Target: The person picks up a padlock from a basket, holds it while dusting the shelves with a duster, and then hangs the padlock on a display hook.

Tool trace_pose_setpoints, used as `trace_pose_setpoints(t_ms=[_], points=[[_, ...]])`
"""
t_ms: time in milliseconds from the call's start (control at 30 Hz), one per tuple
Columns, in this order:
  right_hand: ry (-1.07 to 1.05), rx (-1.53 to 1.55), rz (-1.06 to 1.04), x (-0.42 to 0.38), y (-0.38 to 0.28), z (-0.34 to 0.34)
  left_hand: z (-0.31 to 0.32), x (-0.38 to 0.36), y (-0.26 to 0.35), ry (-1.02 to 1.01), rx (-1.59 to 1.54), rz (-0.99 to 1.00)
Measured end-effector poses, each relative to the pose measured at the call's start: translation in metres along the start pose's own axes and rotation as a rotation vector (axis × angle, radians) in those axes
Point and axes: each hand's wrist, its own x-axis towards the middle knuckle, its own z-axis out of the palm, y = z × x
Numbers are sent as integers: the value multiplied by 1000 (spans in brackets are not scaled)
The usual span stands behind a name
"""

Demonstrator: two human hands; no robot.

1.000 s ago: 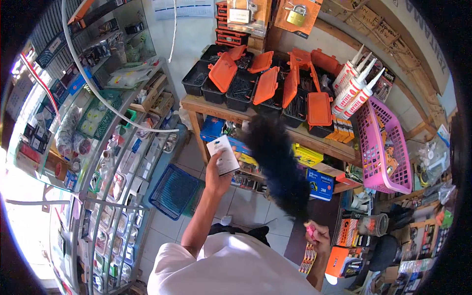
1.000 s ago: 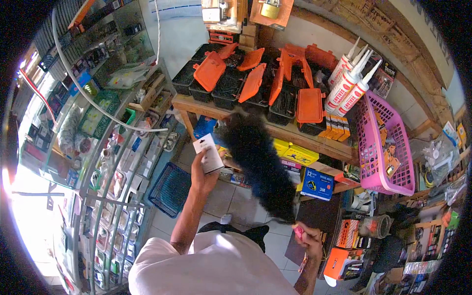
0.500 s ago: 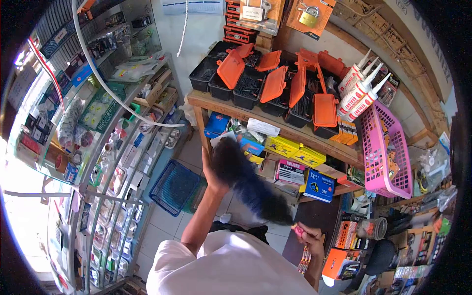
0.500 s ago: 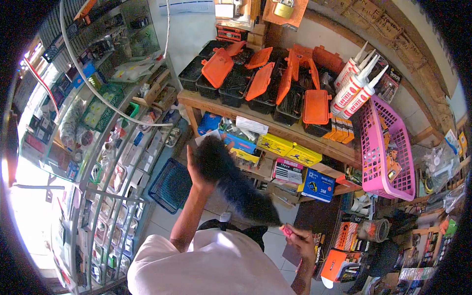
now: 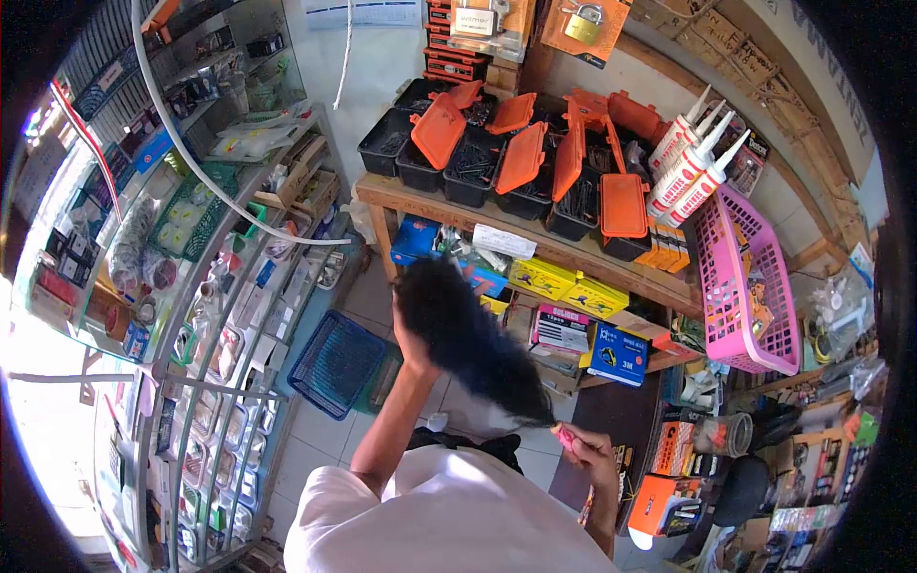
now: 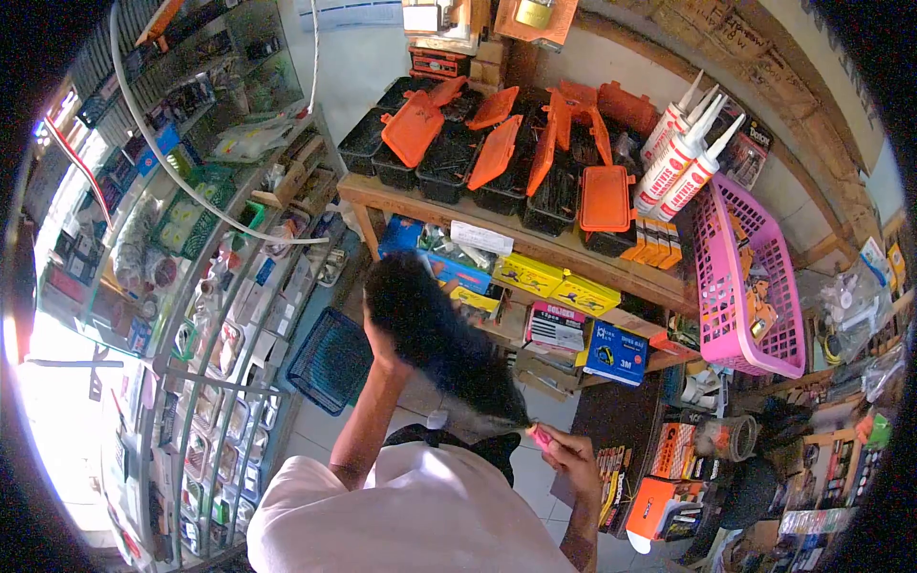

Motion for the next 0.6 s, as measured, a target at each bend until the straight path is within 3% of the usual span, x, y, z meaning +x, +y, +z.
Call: trace_pose_setpoints(t_ms=[67,100,167,233,267,333,400,467,533,567,600], points=[[39,13,-6,1,-1,1,0,1,2,326,59,19],[-32,24,11,2,1,0,-8,3,1,113,14,1],[-102,37,23,6,4,-1,-7,3,-2,43,12,9],[32,-37,-59,9,4,-1,-2,1,0,-59,0,60],[32,-37,-56,8,3,0,-5,-3,1,296,-142,8],[-64,-27,24,7,-1,3,-10,-2,-1,263,-51,-6],[-23,-45,-3,9,5,3,-18,6,0,-66,41,10],[16,-63,-21,9,5,4,-17,1,-1,-14,74,54],[-54,-53,46,9,-3,8,-15,0,3,181,-215,39],[-56,-55,44,8,-3,7,-14,-1,3,45,-80,28],[-46,-74,27,8,-2,7,-23,1,-1,33,83,108]])
